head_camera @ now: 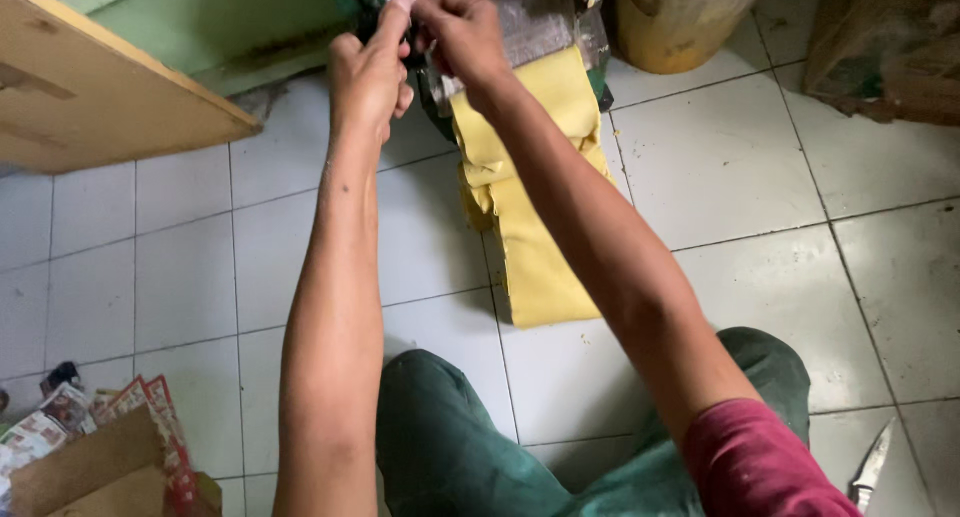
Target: The person sits on the tiled floor and feeds a long sheet of dough through a dough sheeter machine, catching it as it exits. They fold and stack the dough between passes and repeatedly run it through the machine to thin the sheet.
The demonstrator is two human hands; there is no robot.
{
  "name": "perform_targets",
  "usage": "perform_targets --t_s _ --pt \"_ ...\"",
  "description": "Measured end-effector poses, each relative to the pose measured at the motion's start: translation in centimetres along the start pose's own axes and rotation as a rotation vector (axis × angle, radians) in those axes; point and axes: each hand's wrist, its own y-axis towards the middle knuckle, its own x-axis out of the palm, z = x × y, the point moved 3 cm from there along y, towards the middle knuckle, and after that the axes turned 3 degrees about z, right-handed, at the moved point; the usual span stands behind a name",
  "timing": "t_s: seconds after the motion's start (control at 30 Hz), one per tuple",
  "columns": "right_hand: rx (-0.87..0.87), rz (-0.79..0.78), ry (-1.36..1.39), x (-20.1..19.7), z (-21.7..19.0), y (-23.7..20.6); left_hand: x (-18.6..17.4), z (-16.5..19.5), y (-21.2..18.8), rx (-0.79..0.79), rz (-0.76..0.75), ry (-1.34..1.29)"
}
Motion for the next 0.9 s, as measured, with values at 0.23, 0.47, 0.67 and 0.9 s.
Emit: perform_targets --t_s 0.23,0.47,0.67,0.9 --pt "-0.452 0.169 -0.337 0.0 1.2 0.7 -0.6 0.9 0.3 0.489 0.193 0.576" --pt "-0.728 -0.063 -0.905 -9.3 1.7 -7.9 -0.1 -1.3 -1.3 0.681 0.332 0.81" --pt "-0.865 -0.309 -1.605 -17.4 2.2 -13.1 2.0 -10.5 -7.1 0.727 0.087 0.339" --pt "-0.852 -0.513 -1.711 -16.8 1.5 -8.7 8.7 -15.6 -6.9 1.0 0.036 0.912"
